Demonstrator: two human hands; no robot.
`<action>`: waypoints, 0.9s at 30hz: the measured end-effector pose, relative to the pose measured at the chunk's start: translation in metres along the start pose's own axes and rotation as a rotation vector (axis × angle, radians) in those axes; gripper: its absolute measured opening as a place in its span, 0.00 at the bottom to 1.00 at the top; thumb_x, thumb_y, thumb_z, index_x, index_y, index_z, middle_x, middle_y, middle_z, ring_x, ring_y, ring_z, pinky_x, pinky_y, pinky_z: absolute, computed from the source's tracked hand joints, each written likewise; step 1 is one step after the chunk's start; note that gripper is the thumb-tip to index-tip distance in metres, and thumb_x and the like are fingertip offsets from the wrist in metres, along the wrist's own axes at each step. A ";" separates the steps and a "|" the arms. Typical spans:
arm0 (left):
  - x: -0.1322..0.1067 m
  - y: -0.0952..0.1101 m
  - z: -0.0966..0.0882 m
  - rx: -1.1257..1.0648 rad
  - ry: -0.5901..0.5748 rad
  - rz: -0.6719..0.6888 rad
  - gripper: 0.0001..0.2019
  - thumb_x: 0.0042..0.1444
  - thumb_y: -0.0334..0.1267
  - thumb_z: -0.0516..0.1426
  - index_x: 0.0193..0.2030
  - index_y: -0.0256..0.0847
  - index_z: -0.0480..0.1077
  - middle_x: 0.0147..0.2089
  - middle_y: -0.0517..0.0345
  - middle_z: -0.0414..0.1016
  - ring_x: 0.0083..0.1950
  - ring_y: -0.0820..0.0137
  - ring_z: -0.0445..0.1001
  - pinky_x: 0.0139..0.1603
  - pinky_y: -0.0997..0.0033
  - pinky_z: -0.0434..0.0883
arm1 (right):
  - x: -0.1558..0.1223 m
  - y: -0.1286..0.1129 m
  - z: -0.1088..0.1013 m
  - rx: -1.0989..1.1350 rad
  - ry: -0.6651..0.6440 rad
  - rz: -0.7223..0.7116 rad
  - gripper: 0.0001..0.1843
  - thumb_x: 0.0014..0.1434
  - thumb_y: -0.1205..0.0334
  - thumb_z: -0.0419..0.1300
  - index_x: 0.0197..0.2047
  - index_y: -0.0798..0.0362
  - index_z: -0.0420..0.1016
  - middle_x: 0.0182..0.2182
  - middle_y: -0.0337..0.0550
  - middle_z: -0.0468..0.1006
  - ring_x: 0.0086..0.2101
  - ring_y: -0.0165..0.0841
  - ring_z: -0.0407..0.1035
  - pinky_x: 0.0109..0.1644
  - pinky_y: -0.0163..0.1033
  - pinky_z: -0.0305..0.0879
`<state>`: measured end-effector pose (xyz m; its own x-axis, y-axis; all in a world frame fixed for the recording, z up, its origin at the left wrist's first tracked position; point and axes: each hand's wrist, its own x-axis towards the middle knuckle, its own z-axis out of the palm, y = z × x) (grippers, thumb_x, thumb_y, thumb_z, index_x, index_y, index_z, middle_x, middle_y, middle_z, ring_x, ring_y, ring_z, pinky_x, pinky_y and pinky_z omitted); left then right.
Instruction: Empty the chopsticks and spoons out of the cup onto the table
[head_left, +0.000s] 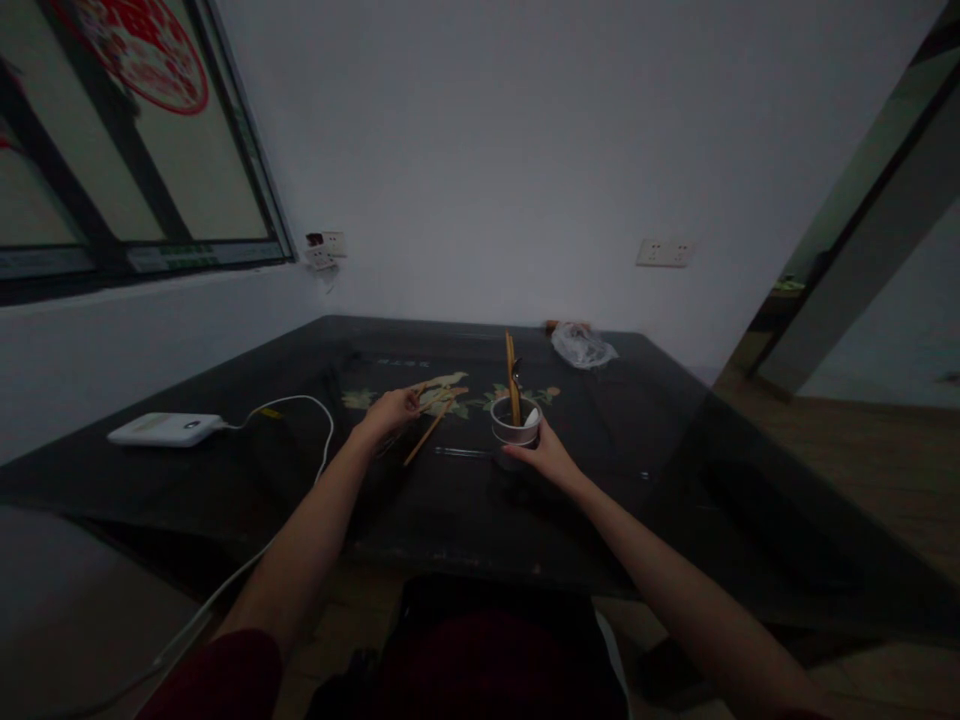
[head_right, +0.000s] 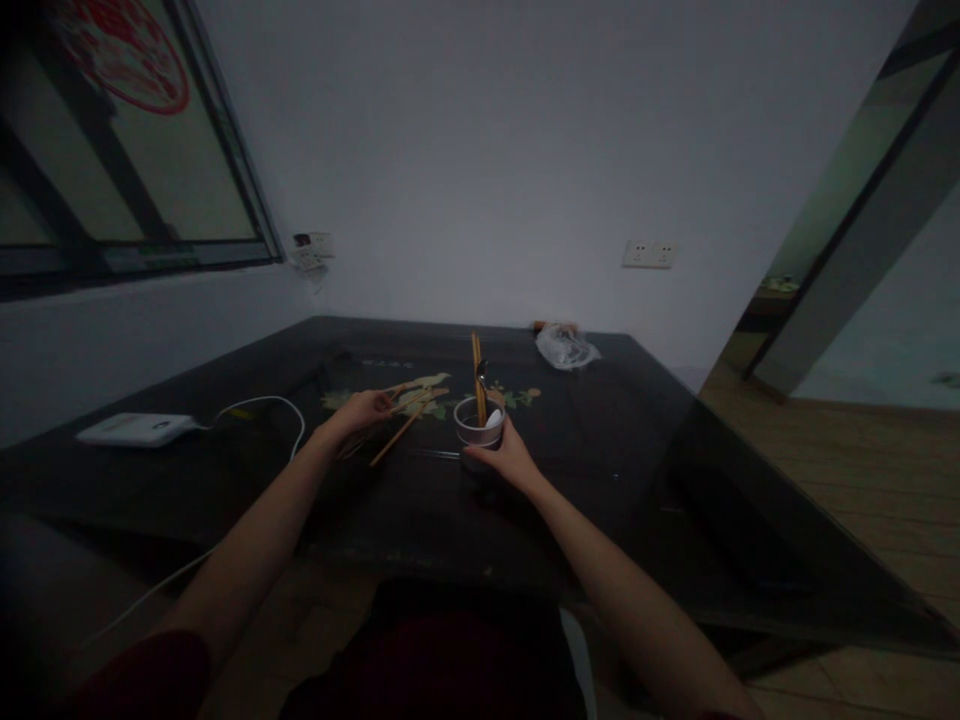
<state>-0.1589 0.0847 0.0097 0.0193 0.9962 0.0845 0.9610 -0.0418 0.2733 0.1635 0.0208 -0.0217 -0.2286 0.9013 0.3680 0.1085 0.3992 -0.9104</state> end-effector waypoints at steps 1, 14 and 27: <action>0.000 -0.001 -0.002 -0.001 0.010 -0.009 0.13 0.50 0.40 0.58 0.42 0.42 0.74 0.43 0.53 0.78 0.43 0.67 0.75 0.37 0.77 0.66 | 0.000 0.000 0.000 0.002 0.000 0.000 0.45 0.41 0.57 0.71 0.60 0.50 0.57 0.56 0.48 0.68 0.56 0.40 0.63 0.62 0.48 0.54; 0.001 -0.015 -0.008 0.083 0.050 -0.172 0.15 0.57 0.46 0.52 0.44 0.38 0.73 0.45 0.45 0.76 0.46 0.62 0.75 0.43 0.72 0.69 | 0.000 -0.001 -0.001 -0.006 -0.003 0.008 0.44 0.41 0.57 0.71 0.59 0.51 0.58 0.55 0.49 0.69 0.55 0.41 0.63 0.62 0.48 0.56; -0.002 -0.019 -0.002 0.141 -0.051 -0.210 0.18 0.54 0.48 0.53 0.46 0.41 0.72 0.50 0.44 0.74 0.51 0.55 0.72 0.44 0.66 0.69 | 0.001 0.004 -0.001 0.006 -0.004 0.001 0.45 0.40 0.58 0.71 0.60 0.50 0.57 0.56 0.49 0.68 0.56 0.41 0.62 0.62 0.49 0.55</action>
<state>-0.1781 0.0836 0.0057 -0.1743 0.9846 -0.0092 0.9743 0.1738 0.1434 0.1642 0.0238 -0.0249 -0.2323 0.9010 0.3663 0.1032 0.3973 -0.9119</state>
